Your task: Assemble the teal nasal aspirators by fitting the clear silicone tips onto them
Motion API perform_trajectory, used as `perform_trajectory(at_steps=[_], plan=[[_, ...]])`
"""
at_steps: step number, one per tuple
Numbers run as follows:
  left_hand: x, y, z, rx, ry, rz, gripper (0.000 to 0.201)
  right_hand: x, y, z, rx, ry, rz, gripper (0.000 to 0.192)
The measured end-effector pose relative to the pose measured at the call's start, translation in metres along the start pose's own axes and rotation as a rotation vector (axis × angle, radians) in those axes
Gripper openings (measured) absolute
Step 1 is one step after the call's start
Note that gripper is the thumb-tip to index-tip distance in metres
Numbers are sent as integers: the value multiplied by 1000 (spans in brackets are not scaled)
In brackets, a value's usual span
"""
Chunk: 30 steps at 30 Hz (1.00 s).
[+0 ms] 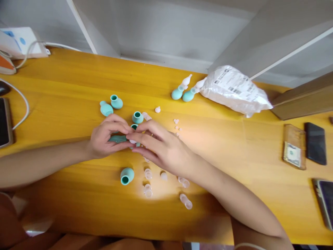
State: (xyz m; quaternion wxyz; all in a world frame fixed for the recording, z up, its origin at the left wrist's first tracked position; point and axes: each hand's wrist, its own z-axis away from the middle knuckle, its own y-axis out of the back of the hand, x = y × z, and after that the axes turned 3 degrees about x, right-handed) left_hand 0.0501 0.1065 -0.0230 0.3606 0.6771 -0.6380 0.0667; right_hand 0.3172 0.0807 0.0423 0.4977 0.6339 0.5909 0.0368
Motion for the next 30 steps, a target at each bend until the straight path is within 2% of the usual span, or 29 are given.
perform_trajectory(at_steps=[4, 8, 11, 13, 15, 17, 21, 25, 30], plan=[[-1, 1, -1, -22, -9, 18, 39, 2, -2, 1, 13, 23, -6, 24], [-2, 1, -2, -61, 4, 41, 38, 1, 0, 4, -50, 37, 46, 21], [-2, 1, -2, -67, -29, 67, 44, -1, 2, 5, -72, 128, 133, 18], [-2, 1, -1, -62, -41, 83, 46, -1, 8, 3, -31, 161, 185, 19], [-1, 1, -2, -66, -23, 98, 40, 1, 19, 0, 26, 93, 197, 21], [-1, 2, -2, -65, -7, 104, 32, 7, 31, -3, 53, -37, 190, 23], [0, 3, -3, -58, -18, 99, 30, 27, 43, 0, -58, -226, 138, 15], [1, 4, -4, -66, -8, 75, 26, 47, 29, 6, -97, -292, 97, 12], [2, 5, -4, -89, 0, 65, 25, 60, 6, 11, -127, -293, 78, 14]])
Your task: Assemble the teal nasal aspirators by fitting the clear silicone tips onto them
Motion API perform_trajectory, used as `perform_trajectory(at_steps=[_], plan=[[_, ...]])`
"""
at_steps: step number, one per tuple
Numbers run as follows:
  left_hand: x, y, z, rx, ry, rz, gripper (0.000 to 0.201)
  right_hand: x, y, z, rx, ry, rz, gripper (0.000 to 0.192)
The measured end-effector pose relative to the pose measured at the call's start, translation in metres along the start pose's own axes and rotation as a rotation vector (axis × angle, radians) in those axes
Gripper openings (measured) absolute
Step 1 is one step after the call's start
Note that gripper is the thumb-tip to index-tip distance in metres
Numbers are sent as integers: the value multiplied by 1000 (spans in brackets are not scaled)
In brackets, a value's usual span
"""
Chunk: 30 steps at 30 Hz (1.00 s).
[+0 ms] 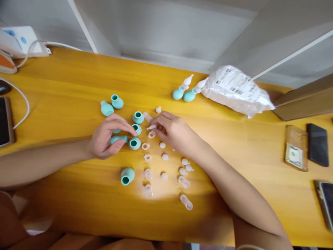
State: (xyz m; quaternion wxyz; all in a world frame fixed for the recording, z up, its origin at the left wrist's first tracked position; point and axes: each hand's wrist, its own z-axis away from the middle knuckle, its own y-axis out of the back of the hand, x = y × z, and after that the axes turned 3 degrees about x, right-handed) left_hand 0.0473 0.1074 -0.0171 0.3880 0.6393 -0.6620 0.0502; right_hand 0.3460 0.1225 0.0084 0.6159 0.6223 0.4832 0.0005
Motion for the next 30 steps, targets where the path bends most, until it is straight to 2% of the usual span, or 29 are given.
perform_trajectory(at_steps=[4, 11, 15, 19, 23, 27, 30], plan=[[-1, -1, 0, 10, -29, 17, 25, 3, -1, 1, -42, 19, -6, 17], [0, -2, -2, 19, -57, 25, 24, -21, 30, 4, -126, 38, 61, 30], [1, -1, -2, 8, -55, 4, 21, -26, 25, 7, -191, 103, 82, 24], [2, 0, -3, 0, -62, -26, 17, -24, 14, 6, -157, 119, 59, 17], [2, -2, -4, 2, -81, -94, 18, -37, 26, 2, -53, 102, -119, 18], [3, -5, -7, 34, -98, -137, 31, -54, 34, 2, 115, 36, -339, 20], [4, -6, -9, 54, -111, -125, 39, -60, 21, 4, 144, -33, -468, 16]])
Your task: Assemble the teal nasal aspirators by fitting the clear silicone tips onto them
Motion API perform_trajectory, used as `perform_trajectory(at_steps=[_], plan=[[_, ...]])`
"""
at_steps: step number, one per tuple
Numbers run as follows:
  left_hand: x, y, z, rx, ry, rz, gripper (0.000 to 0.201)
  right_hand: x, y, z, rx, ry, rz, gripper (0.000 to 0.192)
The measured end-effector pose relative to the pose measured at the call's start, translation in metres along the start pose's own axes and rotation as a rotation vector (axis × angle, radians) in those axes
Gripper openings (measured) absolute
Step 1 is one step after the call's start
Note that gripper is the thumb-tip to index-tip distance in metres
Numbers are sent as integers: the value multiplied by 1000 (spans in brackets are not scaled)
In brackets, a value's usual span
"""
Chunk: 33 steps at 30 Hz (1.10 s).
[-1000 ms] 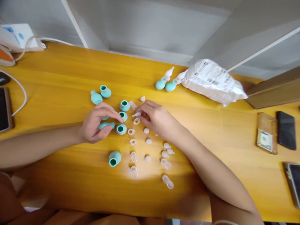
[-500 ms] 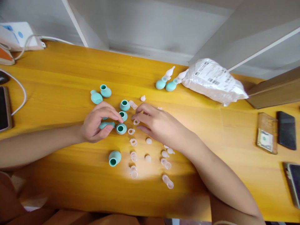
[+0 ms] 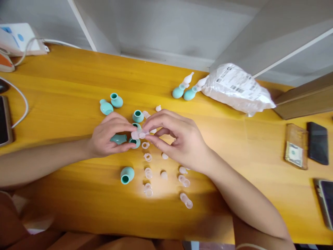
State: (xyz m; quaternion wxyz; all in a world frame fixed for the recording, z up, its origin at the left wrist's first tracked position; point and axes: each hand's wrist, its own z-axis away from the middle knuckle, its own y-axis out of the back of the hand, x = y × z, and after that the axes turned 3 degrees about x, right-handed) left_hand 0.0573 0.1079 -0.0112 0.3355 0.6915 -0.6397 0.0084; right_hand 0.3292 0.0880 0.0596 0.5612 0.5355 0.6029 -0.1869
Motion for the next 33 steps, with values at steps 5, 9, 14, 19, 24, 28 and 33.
perform_trajectory(at_steps=[5, 9, 14, 19, 24, 28, 33], plan=[[1, 2, -2, 0, -15, 10, 25, 2, -16, 2, -20, -16, 25, 10], [0, 2, -1, 0, -34, 15, 19, -5, 23, 3, -137, -28, 395, 10], [-1, 0, 0, 15, -28, -24, 21, 17, 83, 11, -182, -100, 941, 28], [0, 1, -1, 12, -38, -47, 23, 49, 88, 9, -339, -254, 972, 20], [0, 0, 0, 11, -37, -39, 21, 61, 80, 6, -365, -223, 944, 10], [0, -1, 0, 23, -44, -28, 21, 61, 75, 6, -361, -174, 963, 7], [1, -1, 0, 23, -27, -35, 19, 41, 65, 2, -310, -116, 841, 9]])
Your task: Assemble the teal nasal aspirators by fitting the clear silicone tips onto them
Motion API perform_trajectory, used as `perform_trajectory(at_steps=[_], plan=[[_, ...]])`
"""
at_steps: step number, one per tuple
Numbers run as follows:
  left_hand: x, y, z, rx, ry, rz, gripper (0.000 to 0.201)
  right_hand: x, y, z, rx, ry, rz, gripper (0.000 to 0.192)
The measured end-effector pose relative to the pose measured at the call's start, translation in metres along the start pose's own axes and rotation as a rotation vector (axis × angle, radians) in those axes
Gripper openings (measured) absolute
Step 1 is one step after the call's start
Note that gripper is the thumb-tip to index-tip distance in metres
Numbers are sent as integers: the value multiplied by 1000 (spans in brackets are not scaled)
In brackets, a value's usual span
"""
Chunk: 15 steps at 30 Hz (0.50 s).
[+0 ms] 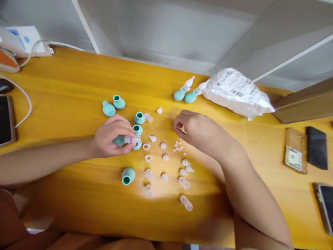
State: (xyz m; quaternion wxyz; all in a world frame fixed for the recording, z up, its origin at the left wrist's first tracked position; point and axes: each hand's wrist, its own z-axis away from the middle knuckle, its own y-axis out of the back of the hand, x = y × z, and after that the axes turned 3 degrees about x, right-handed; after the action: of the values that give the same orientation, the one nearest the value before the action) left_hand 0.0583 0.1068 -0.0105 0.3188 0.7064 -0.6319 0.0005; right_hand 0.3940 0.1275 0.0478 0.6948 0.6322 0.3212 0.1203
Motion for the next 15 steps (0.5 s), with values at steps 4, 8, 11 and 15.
perform_trajectory(at_steps=[4, 8, 11, 15], plan=[[0, 0, 0, -3, 12, 4, 20, -36, 10, -2, 82, 100, -347, 5], [0, 0, 1, -24, 29, -3, 19, -73, -3, -4, 196, 147, -614, 9], [0, 0, 1, -29, 29, -6, 19, -86, -21, -8, 321, 199, -680, 11], [0, 0, 3, -43, 29, -26, 17, -89, -35, -11, 371, 183, -732, 9]])
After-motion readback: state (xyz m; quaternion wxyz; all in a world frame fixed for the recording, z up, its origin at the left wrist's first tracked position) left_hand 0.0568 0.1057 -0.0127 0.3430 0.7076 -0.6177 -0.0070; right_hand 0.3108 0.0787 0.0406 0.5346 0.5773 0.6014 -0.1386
